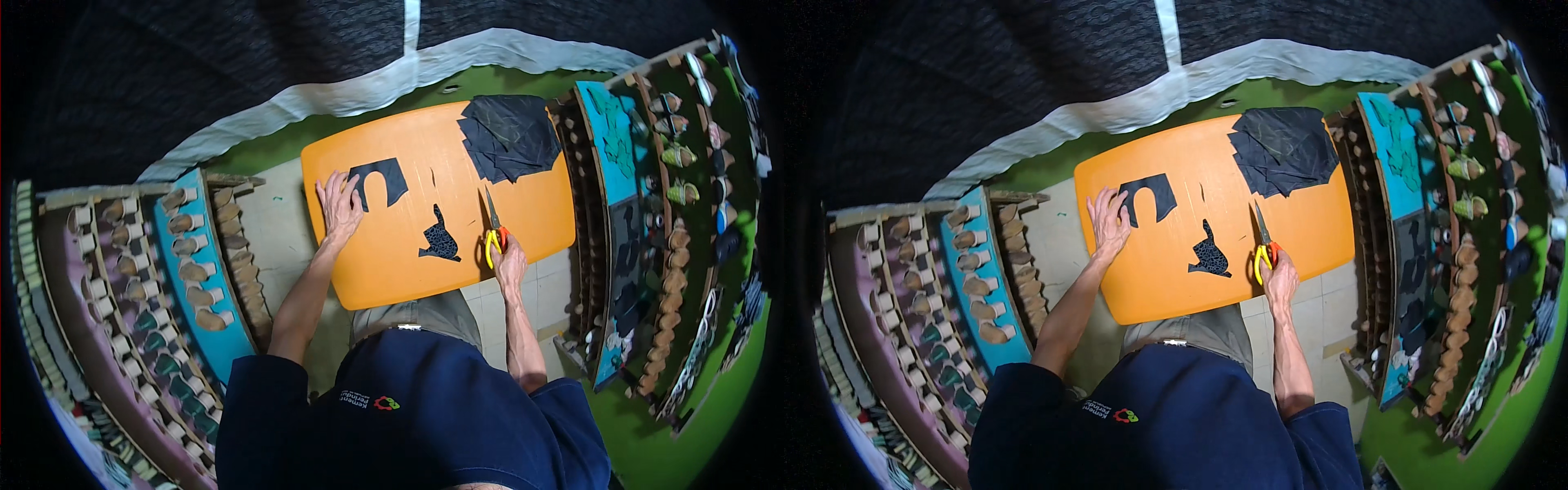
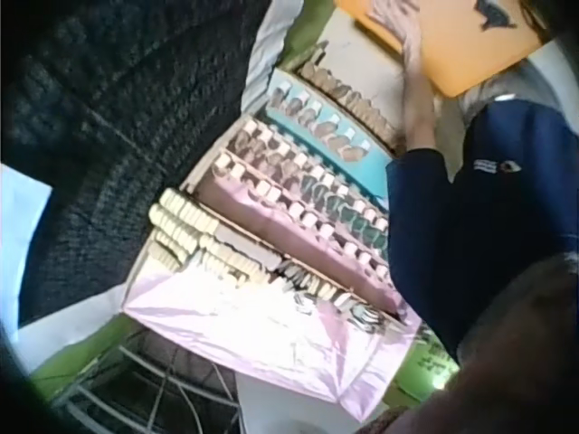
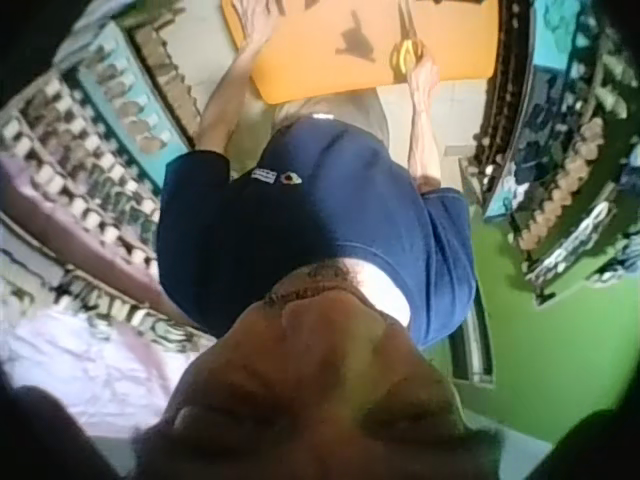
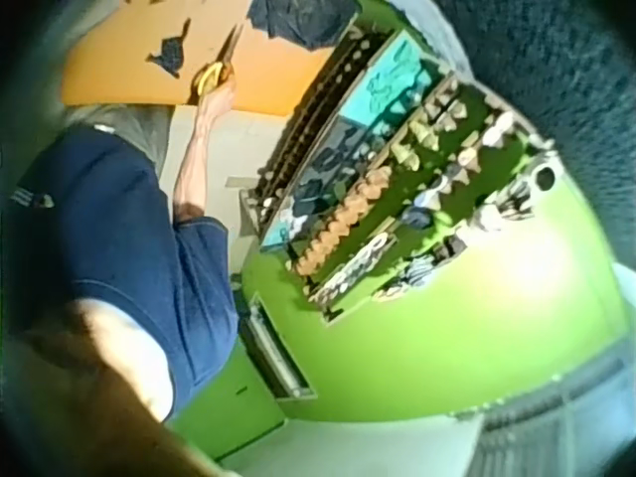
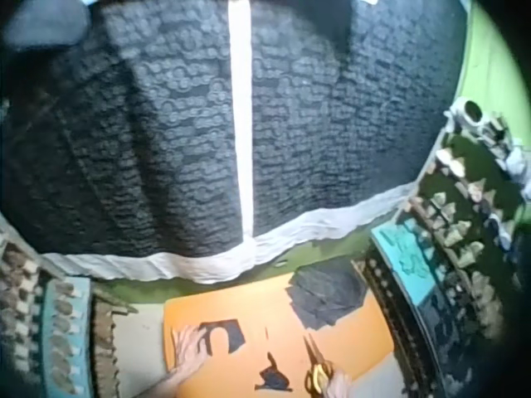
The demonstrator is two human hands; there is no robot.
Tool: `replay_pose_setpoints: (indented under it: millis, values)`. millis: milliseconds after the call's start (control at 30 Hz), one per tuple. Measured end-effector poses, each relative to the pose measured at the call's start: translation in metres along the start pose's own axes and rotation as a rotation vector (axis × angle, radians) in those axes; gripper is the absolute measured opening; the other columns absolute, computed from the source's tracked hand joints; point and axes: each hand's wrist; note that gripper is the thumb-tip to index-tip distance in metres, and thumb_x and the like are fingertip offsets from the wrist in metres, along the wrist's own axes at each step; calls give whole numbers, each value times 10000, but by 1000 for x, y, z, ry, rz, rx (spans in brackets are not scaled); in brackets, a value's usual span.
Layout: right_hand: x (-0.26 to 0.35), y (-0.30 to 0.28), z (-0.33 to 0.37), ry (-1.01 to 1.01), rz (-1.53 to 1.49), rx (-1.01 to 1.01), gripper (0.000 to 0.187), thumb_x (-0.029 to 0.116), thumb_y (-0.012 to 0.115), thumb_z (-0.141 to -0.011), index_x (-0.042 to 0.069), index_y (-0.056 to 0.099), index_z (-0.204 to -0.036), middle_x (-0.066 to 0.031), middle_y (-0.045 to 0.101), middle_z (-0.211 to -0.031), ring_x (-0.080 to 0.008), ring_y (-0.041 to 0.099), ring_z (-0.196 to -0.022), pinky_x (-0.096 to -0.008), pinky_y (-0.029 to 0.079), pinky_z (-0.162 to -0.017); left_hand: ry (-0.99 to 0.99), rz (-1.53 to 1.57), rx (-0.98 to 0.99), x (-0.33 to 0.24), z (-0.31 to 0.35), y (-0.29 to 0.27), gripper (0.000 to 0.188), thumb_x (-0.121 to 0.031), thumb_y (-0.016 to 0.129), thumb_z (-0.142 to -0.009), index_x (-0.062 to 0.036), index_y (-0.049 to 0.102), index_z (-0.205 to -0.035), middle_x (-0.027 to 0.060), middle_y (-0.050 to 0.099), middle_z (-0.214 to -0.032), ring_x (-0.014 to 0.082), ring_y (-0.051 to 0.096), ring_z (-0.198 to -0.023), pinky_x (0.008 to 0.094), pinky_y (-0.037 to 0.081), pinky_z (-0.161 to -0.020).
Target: The person cuts a piece of black fabric into a specific curved shape using yellow-handled scissors on an orange table. They repeatedly trim the edges of the fabric piece to refine the shape, placing the finished cutouts on the table.
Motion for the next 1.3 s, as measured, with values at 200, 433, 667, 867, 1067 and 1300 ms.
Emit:
replay_pose_setpoints:
  millis: [200,433,667,867,1067,1300]
  values:
    - [-14,-8,32,268,-72,27,401,279,754,-834,34,680,-1142,-193,710,-973,-362,690,-893,-444,534,-780,351,266,201,-94,-41,46,470,-214,537,-993,-23,503,-1422,235,429,-1497,397,334,-1443,521,251,-1191]
    - [-21,-28,85,351,-140,-74,483,425,788,-835,30,694,-1095,-127,649,-754,-236,594,-668,-386,479,-649,353,80,266,-154,1,116,674,-376,493,-1011,23,320,-1525,244,226,-1618,378,185,-1517,507,135,-1233]
    - [-46,-36,123,535,-253,-91,465,410,790,-844,-4,679,-1022,-105,628,-715,-190,548,-631,-362,457,-606,903,358,1060,-223,98,96,465,-347,567,-969,-106,602,-1365,173,424,-1539,316,303,-1486,506,174,-1229]
    - [-87,-46,107,479,-318,-147,463,398,798,-835,6,679,-1051,-116,652,-752,-218,586,-672,-377,480,-652,714,530,498,-253,111,114,284,-254,682,-907,-103,721,-1144,175,590,-1343,352,467,-1358,598,289,-1156]
    - [-113,-68,26,383,-336,-29,433,379,810,-824,29,691,-1050,-153,689,-842,-306,660,-764,-416,509,-717,267,510,-48,-282,-65,152,196,-111,720,-866,-23,720,-1041,194,642,-1225,396,570,-1213,460,453,-1045]
    - [-164,-82,-62,63,-290,22,403,307,799,-816,68,665,-1111,-156,695,-973,-352,678,-929,-438,542,-792,109,105,112,-303,-172,189,663,-345,787,-813,-84,568,-1381,208,442,-1511,403,359,-1429,518,297,-1165]
Point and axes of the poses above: each hand's wrist, its own z-axis away from the middle knuckle, its own y-axis out of the palm, x = y × z
